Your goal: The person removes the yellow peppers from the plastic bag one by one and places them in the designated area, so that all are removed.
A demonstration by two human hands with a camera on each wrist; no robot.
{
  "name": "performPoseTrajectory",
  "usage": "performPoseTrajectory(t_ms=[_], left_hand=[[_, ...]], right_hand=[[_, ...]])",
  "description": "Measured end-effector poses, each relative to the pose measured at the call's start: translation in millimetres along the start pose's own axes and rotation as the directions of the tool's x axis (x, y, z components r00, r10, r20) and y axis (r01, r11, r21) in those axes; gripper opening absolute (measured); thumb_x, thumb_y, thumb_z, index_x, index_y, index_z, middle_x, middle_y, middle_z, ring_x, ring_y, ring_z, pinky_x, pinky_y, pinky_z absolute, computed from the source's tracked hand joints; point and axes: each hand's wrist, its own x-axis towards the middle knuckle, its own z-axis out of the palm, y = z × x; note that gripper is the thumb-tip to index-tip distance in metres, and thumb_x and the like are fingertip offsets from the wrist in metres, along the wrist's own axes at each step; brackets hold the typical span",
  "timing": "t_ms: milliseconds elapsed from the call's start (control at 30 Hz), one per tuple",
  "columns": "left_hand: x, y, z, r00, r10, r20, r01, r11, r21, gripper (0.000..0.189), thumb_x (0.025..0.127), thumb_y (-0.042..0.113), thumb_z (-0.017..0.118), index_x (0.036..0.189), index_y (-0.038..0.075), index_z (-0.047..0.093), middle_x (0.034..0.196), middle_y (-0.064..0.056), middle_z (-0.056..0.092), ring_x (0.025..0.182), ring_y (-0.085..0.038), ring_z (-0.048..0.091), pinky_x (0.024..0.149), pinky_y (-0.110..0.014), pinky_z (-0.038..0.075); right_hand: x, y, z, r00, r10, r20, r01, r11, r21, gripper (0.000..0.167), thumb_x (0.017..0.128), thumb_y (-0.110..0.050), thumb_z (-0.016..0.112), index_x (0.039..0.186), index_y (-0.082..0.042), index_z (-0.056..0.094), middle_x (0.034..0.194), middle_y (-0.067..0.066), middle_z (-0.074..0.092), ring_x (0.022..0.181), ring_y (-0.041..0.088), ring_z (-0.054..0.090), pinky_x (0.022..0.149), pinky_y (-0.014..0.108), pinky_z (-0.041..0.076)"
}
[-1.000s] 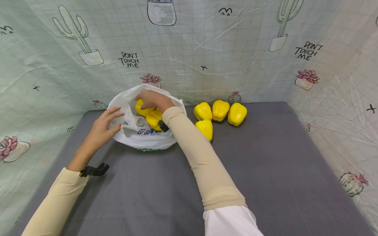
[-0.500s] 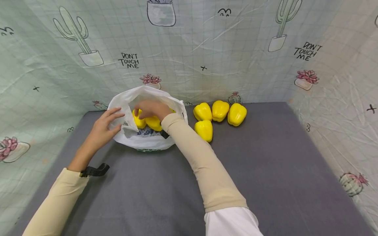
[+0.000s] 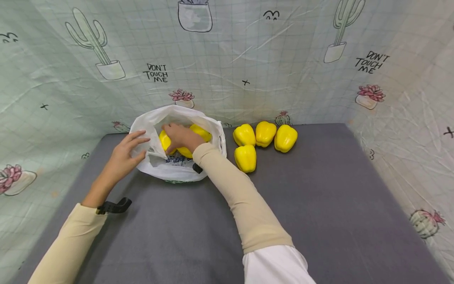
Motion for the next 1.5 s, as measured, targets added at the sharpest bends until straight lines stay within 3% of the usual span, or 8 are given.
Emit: performPoseTrajectory(t_ms=[233, 500, 667, 933, 1033, 1200, 1300, 1500], left_hand=[[-0.7, -1.1, -1.9, 1.000, -0.020, 0.009, 0.020, 1.000, 0.005, 0.040, 0.090, -0.007, 0.065, 0.130, -0.004, 0.064, 0.153, -0.018, 0.044, 0.142, -0.044, 0.038, 0.101, -0.063, 0.041], [-0.3, -1.4, -0.6, 1.000, -0.014, 0.020, 0.014, 1.000, -0.002, 0.040, 0.091, -0.006, 0.065, 0.131, -0.004, 0.063, 0.154, -0.019, 0.043, 0.142, -0.044, 0.038, 0.100, -0.062, 0.041], [-1.1, -1.7, -0.3, 1.000, -0.018, 0.021, 0.018, 1.000, 0.004, 0.040, 0.091, -0.007, 0.064, 0.131, -0.004, 0.063, 0.154, -0.019, 0.043, 0.142, -0.044, 0.037, 0.101, -0.063, 0.041], [-2.0, -3.2, -0.4, 1.000, -0.018, 0.017, 0.018, 1.000, 0.000, 0.041, 0.091, -0.007, 0.064, 0.131, -0.003, 0.064, 0.153, -0.017, 0.044, 0.142, -0.043, 0.038, 0.101, -0.062, 0.041], [-1.6, -2.9, -0.3, 1.000, -0.020, 0.018, 0.020, 1.000, -0.008, 0.041, 0.091, -0.007, 0.065, 0.131, -0.003, 0.064, 0.154, -0.017, 0.044, 0.142, -0.043, 0.038, 0.102, -0.062, 0.041], [-1.0, -2.0, 0.0, 1.000, -0.016, 0.016, 0.016, 1.000, -0.018, 0.040, 0.091, -0.006, 0.064, 0.131, -0.003, 0.064, 0.154, -0.016, 0.044, 0.143, -0.042, 0.038, 0.101, -0.061, 0.041], [-1.1, -1.4, 0.4, 1.000, -0.011, 0.014, 0.011, 1.000, -0.017, 0.040, 0.090, -0.006, 0.064, 0.130, -0.003, 0.064, 0.153, -0.016, 0.045, 0.143, -0.042, 0.038, 0.101, -0.061, 0.040], [-1.2, 0.2, 1.2, 1.000, -0.007, 0.010, 0.007, 1.000, -0.012, 0.039, 0.090, -0.006, 0.064, 0.129, -0.004, 0.065, 0.153, -0.017, 0.045, 0.143, -0.043, 0.038, 0.101, -0.062, 0.040]], right_hand=[[-6.5, 1.8, -11.2, 0.998, -0.044, -0.041, 0.045, 0.999, 0.026, 0.091, 0.083, -0.038, 0.084, 0.154, -0.009, 0.034, 0.149, 0.008, 0.044, 0.125, 0.021, 0.049, 0.107, 0.031, 0.041], [-26.9, 0.6, -25.2, 0.976, -0.215, -0.047, 0.219, 0.968, 0.122, 0.091, 0.078, -0.026, 0.089, 0.153, -0.014, 0.039, 0.151, 0.007, 0.041, 0.129, 0.021, 0.044, 0.107, 0.031, 0.040], [-46.2, 8.1, -26.0, 0.941, -0.326, -0.091, 0.338, 0.916, 0.217, 0.087, 0.075, -0.018, 0.089, 0.151, -0.014, 0.045, 0.147, 0.007, 0.043, 0.129, 0.020, 0.043, 0.106, 0.032, 0.040], [-78.9, 15.9, -22.5, 0.903, -0.391, -0.178, 0.429, 0.807, 0.405, 0.087, 0.075, -0.014, 0.088, 0.152, -0.013, 0.047, 0.145, 0.007, 0.042, 0.125, 0.020, 0.044, 0.100, 0.034, 0.044], [-88.1, 18.7, -21.2, 0.906, -0.371, -0.202, 0.422, 0.772, 0.475, 0.088, 0.075, -0.014, 0.088, 0.152, -0.014, 0.046, 0.147, 0.007, 0.041, 0.125, 0.021, 0.044, 0.099, 0.038, 0.047], [-98.3, 26.8, -17.3, 0.931, -0.299, -0.210, 0.364, 0.715, 0.596, 0.089, 0.076, -0.009, 0.087, 0.154, -0.017, 0.044, 0.148, 0.006, 0.039, 0.126, 0.022, 0.044, 0.104, 0.044, 0.045], [-103.0, 31.6, -14.1, 0.936, -0.263, -0.232, 0.350, 0.658, 0.667, 0.089, 0.077, -0.005, 0.084, 0.154, -0.016, 0.043, 0.149, 0.005, 0.039, 0.126, 0.023, 0.044, 0.105, 0.044, 0.045], [-111.7, 38.2, -8.8, 0.935, -0.201, -0.291, 0.351, 0.427, 0.834, 0.072, 0.089, 0.001, 0.073, 0.154, -0.010, 0.043, 0.153, 0.006, 0.040, 0.122, 0.030, 0.048, 0.092, 0.043, 0.050]])
